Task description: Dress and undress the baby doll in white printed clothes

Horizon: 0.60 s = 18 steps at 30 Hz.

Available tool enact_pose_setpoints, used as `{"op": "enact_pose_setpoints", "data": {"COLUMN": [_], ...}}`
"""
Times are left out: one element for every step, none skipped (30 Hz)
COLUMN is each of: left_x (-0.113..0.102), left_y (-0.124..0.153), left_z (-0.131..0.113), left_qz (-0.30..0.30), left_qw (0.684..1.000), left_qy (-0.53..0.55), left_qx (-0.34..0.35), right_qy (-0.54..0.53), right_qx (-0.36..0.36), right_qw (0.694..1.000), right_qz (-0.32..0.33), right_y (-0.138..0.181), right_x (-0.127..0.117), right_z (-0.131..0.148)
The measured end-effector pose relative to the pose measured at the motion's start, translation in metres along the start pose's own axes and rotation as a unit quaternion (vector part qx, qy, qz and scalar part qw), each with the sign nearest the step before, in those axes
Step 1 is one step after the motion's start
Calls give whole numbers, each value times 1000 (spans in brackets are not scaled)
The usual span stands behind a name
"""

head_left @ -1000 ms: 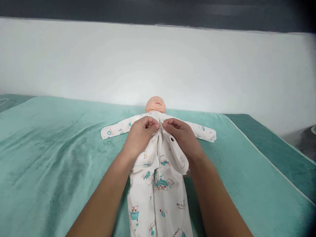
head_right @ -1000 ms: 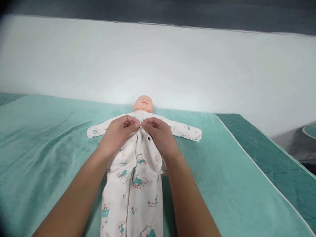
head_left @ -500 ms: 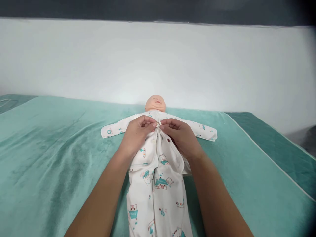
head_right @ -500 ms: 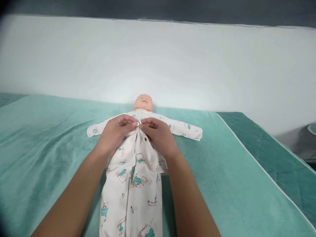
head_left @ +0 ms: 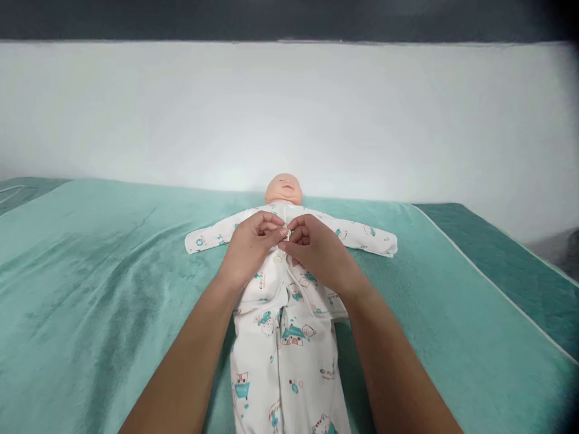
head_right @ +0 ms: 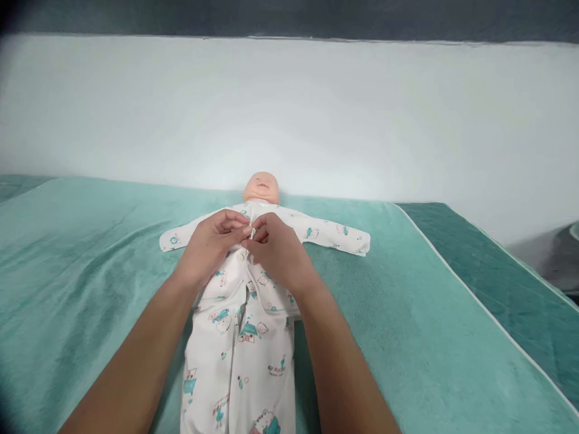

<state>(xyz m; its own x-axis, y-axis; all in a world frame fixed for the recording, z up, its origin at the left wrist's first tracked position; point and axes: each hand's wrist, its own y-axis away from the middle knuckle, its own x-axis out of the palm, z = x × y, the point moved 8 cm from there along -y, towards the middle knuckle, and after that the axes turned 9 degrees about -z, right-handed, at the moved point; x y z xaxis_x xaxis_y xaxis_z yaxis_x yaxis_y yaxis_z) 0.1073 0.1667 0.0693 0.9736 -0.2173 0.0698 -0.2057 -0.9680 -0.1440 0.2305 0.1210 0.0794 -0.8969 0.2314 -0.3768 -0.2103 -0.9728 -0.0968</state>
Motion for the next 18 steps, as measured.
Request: {"op": "enact_pose_setpoints", "data": {"left_x": [0,0,1,1,1,1,1,1,1,2,2,3,3,2,1,0,-2,-4], "left_y": [0,1,1,1,2,2,2,2,2,2,3,3,2,2,2,2,1,1], "left_z": [0,0,1,1,1,1,1,1,2,2,2,2,2,1,1,1,1,1], "left_qz": [1,2,3,3,2,-1,-4,-5,-5,-2,4,11,19,25,31,36,40,41], "left_qw": [1000,1000,1000,1000,1000,1000,1000,1000,1000,1000,999,999,998,998,997,997,997,997], "left_qy": [2,2,0,-3,-7,-11,-14,-14,-12,-5,5,17,29,38,43,42,34,23], "left_qx": [-1,-2,-3,-4,-6,-8,-10,-14,-21,-29,-36,-41,-46,-49,-51,-54,-58,-60], "right_qy": [25,50,75,100,123,144,160,173,181,186,188,187,183,178,173,170,170,173], "right_qx": [-15,-29,-40,-48,-53,-56,-58,-59,-59,-60,-58,-57,-54,-52,-50,-48,-47,-48], "right_qw": [1000,998,996,993,990,987,985,982,981,980,980,980,981,983,984,984,984,984], "right_qz": [-7,-14,-20,-27,-32,-37,-41,-43,-42,-40,-35,-30,-23,-17,-13,-10,-10,-13], "right_y": [0,1,1,1,2,3,3,4,5,5,6,6,6,6,5,5,5,5], "right_x": [0,0,0,1,1,2,2,2,3,3,3,4,4,5,5,5,5,4], "right_z": [2,4,6,8,10,12,14,16,18,19,20,20,19,18,16,15,14,14]}}
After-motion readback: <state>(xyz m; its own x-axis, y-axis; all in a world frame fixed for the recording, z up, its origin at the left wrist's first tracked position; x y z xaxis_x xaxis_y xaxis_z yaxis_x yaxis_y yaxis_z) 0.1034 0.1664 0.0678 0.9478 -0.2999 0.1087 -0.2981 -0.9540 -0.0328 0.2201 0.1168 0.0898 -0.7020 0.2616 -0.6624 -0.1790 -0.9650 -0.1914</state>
